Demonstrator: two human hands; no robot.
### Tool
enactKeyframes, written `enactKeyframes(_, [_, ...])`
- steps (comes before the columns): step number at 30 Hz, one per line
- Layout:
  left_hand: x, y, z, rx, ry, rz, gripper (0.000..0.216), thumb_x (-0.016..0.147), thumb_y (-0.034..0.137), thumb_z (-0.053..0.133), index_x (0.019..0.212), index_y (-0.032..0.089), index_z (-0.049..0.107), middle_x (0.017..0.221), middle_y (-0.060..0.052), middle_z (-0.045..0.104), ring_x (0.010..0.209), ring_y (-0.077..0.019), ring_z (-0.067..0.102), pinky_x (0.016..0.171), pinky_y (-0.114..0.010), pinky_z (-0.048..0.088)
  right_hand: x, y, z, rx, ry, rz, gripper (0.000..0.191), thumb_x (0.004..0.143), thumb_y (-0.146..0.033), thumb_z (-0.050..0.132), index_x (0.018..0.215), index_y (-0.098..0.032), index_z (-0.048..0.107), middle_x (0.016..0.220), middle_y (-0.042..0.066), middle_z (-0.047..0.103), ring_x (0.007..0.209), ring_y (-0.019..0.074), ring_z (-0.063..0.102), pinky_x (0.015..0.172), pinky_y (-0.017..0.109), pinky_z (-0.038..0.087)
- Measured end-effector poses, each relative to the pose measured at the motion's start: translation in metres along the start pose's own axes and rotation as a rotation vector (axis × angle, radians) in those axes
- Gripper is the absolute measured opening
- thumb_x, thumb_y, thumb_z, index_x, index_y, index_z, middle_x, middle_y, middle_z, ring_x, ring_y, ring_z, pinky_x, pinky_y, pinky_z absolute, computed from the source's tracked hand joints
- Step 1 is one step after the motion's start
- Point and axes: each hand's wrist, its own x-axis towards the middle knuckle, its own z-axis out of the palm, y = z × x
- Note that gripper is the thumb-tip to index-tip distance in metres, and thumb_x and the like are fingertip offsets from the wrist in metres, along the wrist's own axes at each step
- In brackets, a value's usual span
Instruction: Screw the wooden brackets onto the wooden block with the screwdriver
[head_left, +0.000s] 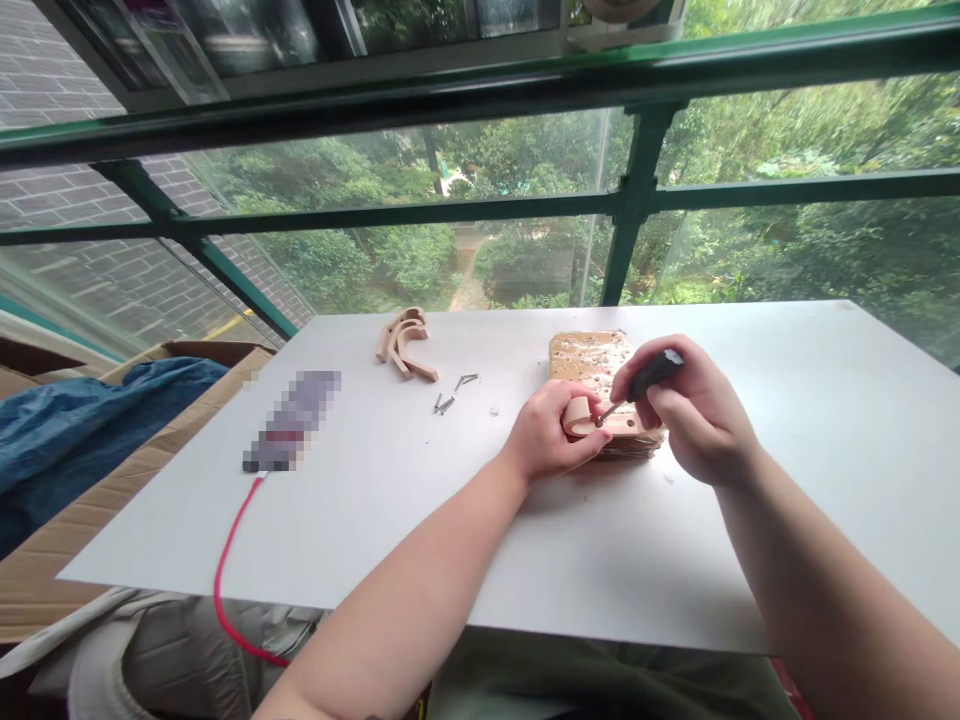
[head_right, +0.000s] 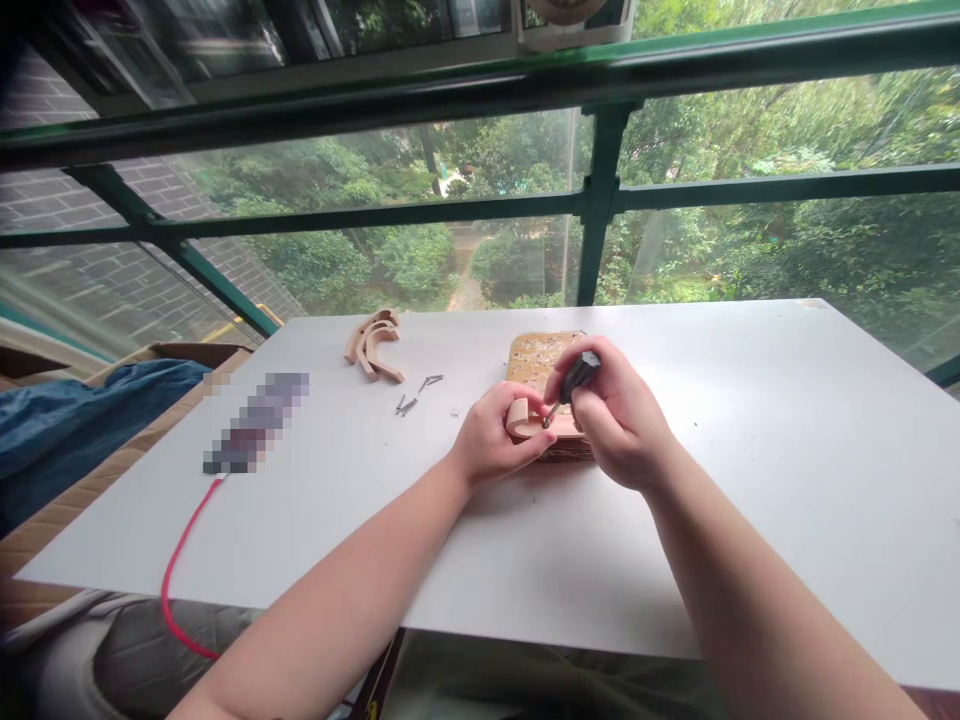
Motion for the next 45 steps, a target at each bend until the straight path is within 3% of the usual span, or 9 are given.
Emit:
enactKeyframes(5, [0.0,-0.003,0.0,-0.022,-0.01,0.024,0.029,0.078,0.031,0.078,0.101,0.023,0.063,0.093,-0.002,0.071,0.092,-0.0196,0.068,0.087,-0.034,0.056,-0.003,0.002,0.002,-0.016,0.058,0.027,0.02,0.095,-0.011,0.051,0.11,-0.023,0.056,0.097,0.004,0.069,0.064,0.0121,0.058,0.057,0.029,0.048])
enactKeyframes(9, [0.0,-0.004,-0.001,-0.03,-0.013,0.047,0.029,0.078,0.03,0.077,0.103,0.023,0.063,0.095,-0.002,0.072,0.092,-0.0197,0.068,0.089,-0.035,0.056,-0.002,0.001,0.003,-0.082,0.11,0.016,0.014,0.093,-0.015,0.063,0.104,-0.021,0.06,0.097,0.005,0.072,0.078,0.0164,0.067,0.066,0.031,0.055])
enactKeyframes(14, [0.001,-0.001,-0.002,-0.016,-0.015,0.031,0.027,0.078,0.029,0.078,0.1,0.023,0.063,0.095,-0.002,0.072,0.093,-0.0196,0.068,0.09,-0.035,0.055,0.0,0.002,0.004,-0.168,0.172,-0.046,0.017,0.086,-0.015,0.072,0.095,-0.021,0.06,0.089,0.002,0.069,0.07,0.013,0.063,0.064,0.029,0.053])
enactKeyframes(23, [-0.001,-0.001,-0.002,-0.001,-0.025,-0.017,0.029,0.079,0.032,0.078,0.102,0.023,0.063,0.099,-0.002,0.071,0.092,-0.0185,0.069,0.087,-0.033,0.055,-0.003,0.008,0.009,-0.015,0.14,0.041,0.03,0.091,-0.016,0.065,0.115,-0.027,0.05,0.091,0.001,0.066,0.079,0.0156,0.067,0.062,0.028,0.053])
enactKeyframes(27, [-0.001,-0.001,-0.003,0.004,-0.036,-0.018,0.029,0.079,0.032,0.077,0.103,0.023,0.064,0.101,-0.003,0.072,0.094,-0.0188,0.069,0.088,-0.033,0.056,-0.005,0.004,0.008,0.0,0.131,0.06,0.019,0.097,-0.024,0.054,0.116,-0.026,0.052,0.092,0.002,0.066,0.064,0.0119,0.059,0.059,0.028,0.051])
enactKeyframes(31, [0.0,0.0,-0.003,0.007,-0.039,-0.026,0.027,0.079,0.032,0.077,0.102,0.023,0.064,0.101,-0.003,0.072,0.095,-0.0194,0.069,0.088,-0.033,0.056,-0.007,0.0,0.007,-0.013,0.131,0.058,0.018,0.099,-0.026,0.047,0.115,-0.025,0.056,0.094,0.003,0.069,0.061,0.0126,0.059,0.058,0.03,0.051])
enactKeyframes(40, [-0.001,-0.001,-0.002,0.002,-0.042,-0.034,0.027,0.079,0.031,0.078,0.101,0.022,0.064,0.099,-0.003,0.073,0.095,-0.0187,0.069,0.088,-0.032,0.055,-0.005,-0.003,0.009,-0.133,0.152,-0.015,0.005,0.095,-0.022,0.06,0.1,-0.024,0.059,0.093,0.004,0.071,0.072,0.015,0.065,0.062,0.031,0.053])
enactKeyframes(45, [-0.001,0.0,-0.002,0.013,-0.035,-0.052,0.029,0.078,0.033,0.078,0.101,0.022,0.064,0.097,-0.003,0.071,0.091,-0.0183,0.068,0.085,-0.032,0.055,-0.005,-0.01,0.008,-0.186,0.157,0.02,0.01,0.092,-0.028,0.068,0.095,-0.024,0.059,0.096,0.005,0.07,0.074,0.0168,0.066,0.062,0.033,0.056])
